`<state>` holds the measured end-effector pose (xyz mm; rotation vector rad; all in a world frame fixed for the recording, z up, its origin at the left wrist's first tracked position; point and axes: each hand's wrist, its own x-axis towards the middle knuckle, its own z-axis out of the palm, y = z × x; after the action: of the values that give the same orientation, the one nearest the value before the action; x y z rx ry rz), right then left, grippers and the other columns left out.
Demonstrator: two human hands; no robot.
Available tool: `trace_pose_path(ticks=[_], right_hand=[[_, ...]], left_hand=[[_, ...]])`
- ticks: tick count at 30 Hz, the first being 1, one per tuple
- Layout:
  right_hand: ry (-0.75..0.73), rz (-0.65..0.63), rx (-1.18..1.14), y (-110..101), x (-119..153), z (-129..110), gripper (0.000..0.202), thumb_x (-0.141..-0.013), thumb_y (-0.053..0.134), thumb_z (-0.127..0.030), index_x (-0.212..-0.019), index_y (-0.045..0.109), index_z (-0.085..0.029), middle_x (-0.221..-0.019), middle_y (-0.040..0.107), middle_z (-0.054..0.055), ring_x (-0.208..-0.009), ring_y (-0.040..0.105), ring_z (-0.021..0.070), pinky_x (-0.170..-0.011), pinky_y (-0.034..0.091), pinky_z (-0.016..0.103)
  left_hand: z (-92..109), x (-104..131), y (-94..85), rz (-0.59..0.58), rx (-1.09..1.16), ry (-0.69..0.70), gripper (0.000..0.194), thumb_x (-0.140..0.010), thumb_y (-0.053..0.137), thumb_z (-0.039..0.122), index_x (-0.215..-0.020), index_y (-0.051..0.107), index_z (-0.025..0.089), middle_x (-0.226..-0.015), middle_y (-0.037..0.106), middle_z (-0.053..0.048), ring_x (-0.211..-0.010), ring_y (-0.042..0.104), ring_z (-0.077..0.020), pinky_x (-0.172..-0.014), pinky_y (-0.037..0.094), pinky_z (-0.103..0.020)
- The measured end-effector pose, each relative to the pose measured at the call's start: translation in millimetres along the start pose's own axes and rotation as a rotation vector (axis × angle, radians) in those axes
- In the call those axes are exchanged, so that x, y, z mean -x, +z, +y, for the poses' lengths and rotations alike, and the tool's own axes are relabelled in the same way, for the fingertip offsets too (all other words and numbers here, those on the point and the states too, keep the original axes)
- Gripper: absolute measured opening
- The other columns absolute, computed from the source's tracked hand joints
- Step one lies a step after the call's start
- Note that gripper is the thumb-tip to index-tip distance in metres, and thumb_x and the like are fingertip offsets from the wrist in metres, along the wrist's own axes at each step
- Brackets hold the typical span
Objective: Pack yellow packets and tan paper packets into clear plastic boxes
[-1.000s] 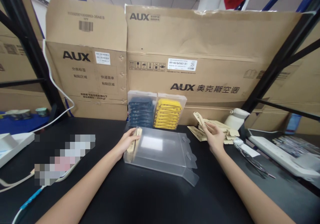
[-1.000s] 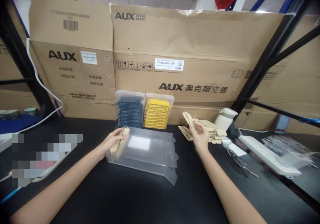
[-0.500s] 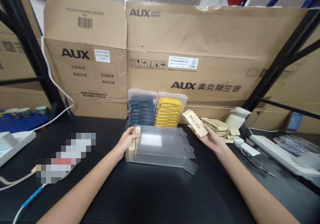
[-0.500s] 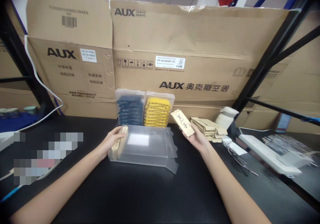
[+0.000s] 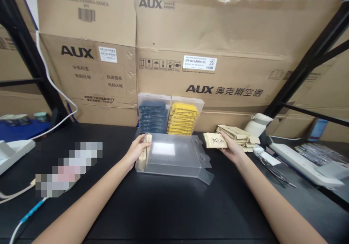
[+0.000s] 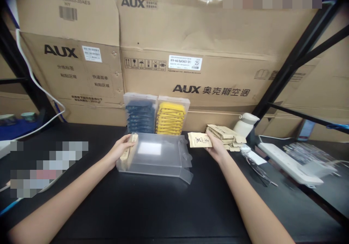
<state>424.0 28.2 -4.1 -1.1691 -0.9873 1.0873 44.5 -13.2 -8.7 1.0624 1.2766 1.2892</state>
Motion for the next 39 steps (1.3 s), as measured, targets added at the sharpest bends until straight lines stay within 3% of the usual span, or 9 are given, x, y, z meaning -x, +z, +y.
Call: trace_pose_path(ticks=[3, 8, 21, 24, 27, 30, 34, 36, 39], right_hand=[[0.1, 0.053, -0.015, 5.3, 4.3, 2.3, 0.013, -0.077, 0.067, -0.028, -0.074, 0.059, -0.017, -0.059, 0.065, 0.001, -0.048, 0.06, 0.0115, -0.037, 0.045, 0.018], [0.122, 0.056, 0.071, 7.4, 9.8, 5.0, 0.015, -0.073, 0.07, -0.027, -0.068, 0.062, -0.015, -0.054, 0.062, 0.002, -0.039, 0.052, 0.0091, -0.026, 0.033, 0.016], [-0.092, 0.199, 0.266, -2.8, 7.8, 7.1, 0.037, -0.067, 0.072, -0.037, -0.05, 0.046, -0.018, -0.031, 0.038, -0.008, -0.026, 0.03, 0.0038, -0.022, 0.021, 0.015], [-0.036, 0.103, 0.284, 1.9, 12.8, 5.9, 0.039, -0.066, 0.074, -0.04, -0.05, 0.047, -0.017, -0.031, 0.037, -0.007, -0.026, 0.029, 0.0031, -0.023, 0.021, 0.014], [0.065, -0.081, 0.282, 7.7, 18.3, 3.2, 0.034, -0.067, 0.074, -0.041, -0.056, 0.056, -0.014, -0.034, 0.041, -0.006, -0.026, 0.03, 0.0024, -0.022, 0.02, 0.013], [0.163, -0.332, 0.196, 12.1, 23.1, -0.4, 0.022, -0.07, 0.073, -0.033, -0.076, 0.065, -0.013, -0.05, 0.059, -0.001, -0.035, 0.047, 0.0046, -0.027, 0.032, 0.011], [0.241, -0.531, 0.046, 16.5, 29.2, -3.5, 0.02, -0.071, 0.072, -0.022, -0.089, 0.066, -0.016, -0.085, 0.071, 0.005, -0.071, 0.069, 0.0147, -0.06, 0.057, 0.021], [0.244, -0.582, 0.013, 19.1, 33.0, -4.2, 0.02, -0.072, 0.071, -0.021, -0.091, 0.065, -0.016, -0.093, 0.071, 0.006, -0.084, 0.069, 0.0175, -0.077, 0.057, 0.029], [0.262, -0.653, 0.01, 25.9, 40.8, -5.7, 0.022, -0.075, 0.069, -0.022, -0.095, 0.065, -0.015, -0.098, 0.07, 0.007, -0.094, 0.067, 0.0203, -0.088, 0.053, 0.038]], left_hand=[[-0.8, -0.2, -0.2, -0.006, 0.009, 0.002, 0.042, -0.07, 0.065, 0.016, -0.112, 0.058, 0.015, -0.122, 0.062, -0.011, -0.114, 0.057, -0.0242, -0.097, 0.043, -0.031], [-2.3, -1.2, -0.5, 0.006, 0.022, -0.001, 0.044, -0.069, 0.066, 0.017, -0.112, 0.058, 0.015, -0.122, 0.062, -0.012, -0.115, 0.056, -0.0254, -0.098, 0.042, -0.034], [-3.9, -2.2, -0.5, 0.006, 0.035, 0.018, 0.041, -0.068, 0.065, 0.016, -0.108, 0.061, 0.016, -0.121, 0.062, -0.011, -0.114, 0.056, -0.0251, -0.098, 0.042, -0.034], [-3.5, -0.6, -1.0, -0.008, 0.024, 0.021, 0.043, -0.068, 0.065, 0.017, -0.11, 0.059, 0.016, -0.121, 0.062, -0.012, -0.114, 0.056, -0.0259, -0.098, 0.041, -0.036], [-2.5, 0.5, -0.5, 0.018, 0.012, 0.011, 0.045, -0.067, 0.067, 0.018, -0.111, 0.059, 0.015, -0.122, 0.061, -0.013, -0.115, 0.056, -0.0267, -0.099, 0.041, -0.036], [-1.0, 1.2, 0.2, 0.029, 0.007, 0.004, 0.046, -0.066, 0.067, 0.018, -0.112, 0.059, 0.015, -0.124, 0.06, -0.013, -0.115, 0.056, -0.0267, -0.098, 0.041, -0.035], [2.2, 3.2, 0.6, -0.003, -0.004, 0.0, 0.045, -0.068, 0.064, 0.018, -0.113, 0.059, 0.015, -0.124, 0.06, -0.012, -0.116, 0.055, -0.0268, -0.1, 0.04, -0.034], [4.5, 5.7, 1.7, -0.01, -0.013, -0.007, 0.045, -0.068, 0.064, 0.018, -0.113, 0.059, 0.015, -0.124, 0.06, -0.012, -0.116, 0.055, -0.0267, -0.1, 0.04, -0.034], [7.9, 11.7, 5.9, -0.036, -0.022, -0.043, 0.045, -0.068, 0.064, 0.017, -0.113, 0.059, 0.016, -0.122, 0.062, -0.011, -0.114, 0.056, -0.0265, -0.098, 0.041, -0.034]])
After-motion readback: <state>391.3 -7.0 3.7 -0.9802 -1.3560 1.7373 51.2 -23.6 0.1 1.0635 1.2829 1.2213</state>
